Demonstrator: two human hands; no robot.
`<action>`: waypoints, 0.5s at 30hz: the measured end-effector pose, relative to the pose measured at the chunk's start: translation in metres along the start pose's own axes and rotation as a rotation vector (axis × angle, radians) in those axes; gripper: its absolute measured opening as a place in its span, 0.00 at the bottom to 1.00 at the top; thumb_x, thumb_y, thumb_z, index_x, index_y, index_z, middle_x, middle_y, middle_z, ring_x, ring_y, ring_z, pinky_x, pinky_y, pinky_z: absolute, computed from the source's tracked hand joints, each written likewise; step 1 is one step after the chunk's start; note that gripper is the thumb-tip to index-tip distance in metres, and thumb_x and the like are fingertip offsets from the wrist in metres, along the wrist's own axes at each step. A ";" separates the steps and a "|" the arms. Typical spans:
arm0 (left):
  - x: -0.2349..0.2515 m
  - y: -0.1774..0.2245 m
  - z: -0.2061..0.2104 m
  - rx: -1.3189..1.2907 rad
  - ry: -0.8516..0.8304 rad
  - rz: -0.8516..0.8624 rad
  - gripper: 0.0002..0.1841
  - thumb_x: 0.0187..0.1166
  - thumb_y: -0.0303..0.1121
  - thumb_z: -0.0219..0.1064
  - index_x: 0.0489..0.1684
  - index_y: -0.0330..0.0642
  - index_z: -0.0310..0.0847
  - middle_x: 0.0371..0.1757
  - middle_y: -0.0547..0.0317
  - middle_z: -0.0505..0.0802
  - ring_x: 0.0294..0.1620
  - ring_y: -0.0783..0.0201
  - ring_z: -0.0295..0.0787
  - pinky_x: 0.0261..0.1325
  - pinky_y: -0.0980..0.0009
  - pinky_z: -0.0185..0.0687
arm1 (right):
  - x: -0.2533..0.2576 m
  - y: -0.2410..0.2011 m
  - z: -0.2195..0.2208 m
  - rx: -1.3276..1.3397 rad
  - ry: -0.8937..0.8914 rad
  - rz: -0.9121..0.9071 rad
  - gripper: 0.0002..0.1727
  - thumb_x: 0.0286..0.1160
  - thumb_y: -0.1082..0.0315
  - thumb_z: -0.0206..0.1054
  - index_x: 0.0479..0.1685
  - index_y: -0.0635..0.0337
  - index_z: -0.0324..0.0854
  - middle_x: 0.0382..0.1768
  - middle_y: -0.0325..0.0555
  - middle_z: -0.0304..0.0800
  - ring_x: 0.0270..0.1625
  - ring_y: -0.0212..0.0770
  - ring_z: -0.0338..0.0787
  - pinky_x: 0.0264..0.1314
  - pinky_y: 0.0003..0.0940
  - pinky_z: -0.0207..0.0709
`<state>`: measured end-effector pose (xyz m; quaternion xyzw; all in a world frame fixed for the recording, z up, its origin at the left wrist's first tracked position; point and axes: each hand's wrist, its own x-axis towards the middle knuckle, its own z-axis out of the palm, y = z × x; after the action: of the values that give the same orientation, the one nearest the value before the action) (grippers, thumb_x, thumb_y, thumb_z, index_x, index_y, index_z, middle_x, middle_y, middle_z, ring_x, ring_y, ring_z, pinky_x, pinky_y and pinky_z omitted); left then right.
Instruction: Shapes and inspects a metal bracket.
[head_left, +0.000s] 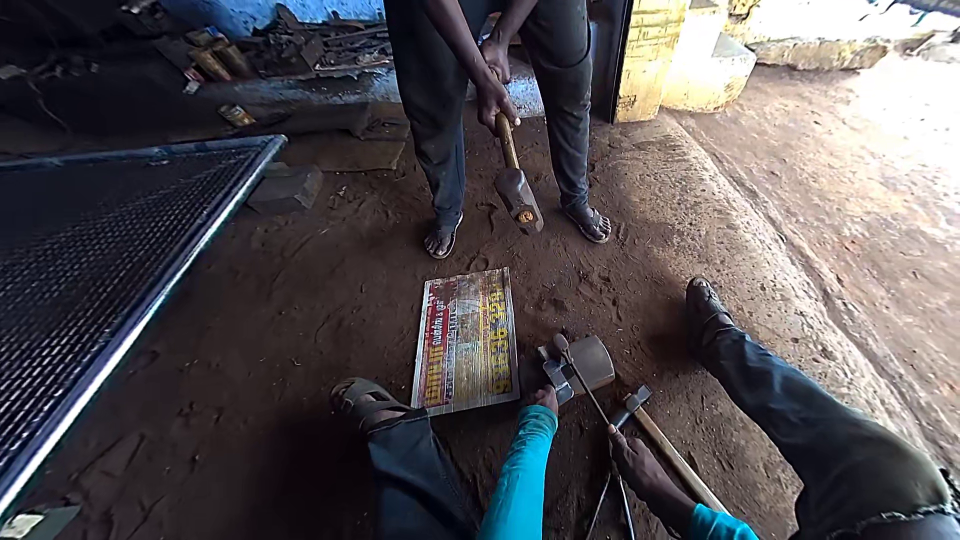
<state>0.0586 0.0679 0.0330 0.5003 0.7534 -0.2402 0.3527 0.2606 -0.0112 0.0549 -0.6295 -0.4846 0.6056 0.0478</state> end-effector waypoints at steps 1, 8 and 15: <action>0.000 0.000 0.001 0.007 0.002 -0.002 0.24 0.89 0.30 0.52 0.85 0.39 0.67 0.75 0.39 0.85 0.78 0.42 0.81 0.78 0.43 0.74 | -0.002 -0.001 0.000 -0.010 -0.001 0.005 0.36 0.92 0.37 0.38 0.24 0.54 0.74 0.20 0.40 0.69 0.23 0.40 0.72 0.31 0.42 0.68; 0.007 0.001 0.008 -0.022 0.011 -0.007 0.25 0.88 0.28 0.54 0.85 0.37 0.66 0.76 0.38 0.84 0.79 0.41 0.79 0.80 0.44 0.73 | 0.000 0.009 0.006 -0.006 0.004 0.000 0.36 0.92 0.36 0.38 0.23 0.53 0.73 0.19 0.40 0.69 0.22 0.41 0.72 0.30 0.42 0.68; 0.003 0.000 0.005 -0.022 0.007 -0.001 0.25 0.88 0.28 0.54 0.85 0.38 0.66 0.76 0.39 0.84 0.80 0.42 0.79 0.80 0.45 0.73 | 0.001 0.012 0.008 -0.051 0.009 -0.016 0.37 0.91 0.36 0.37 0.25 0.54 0.75 0.21 0.42 0.71 0.25 0.42 0.74 0.35 0.45 0.70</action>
<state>0.0591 0.0660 0.0280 0.4968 0.7574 -0.2304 0.3556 0.2608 -0.0209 0.0441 -0.6292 -0.5046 0.5899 0.0385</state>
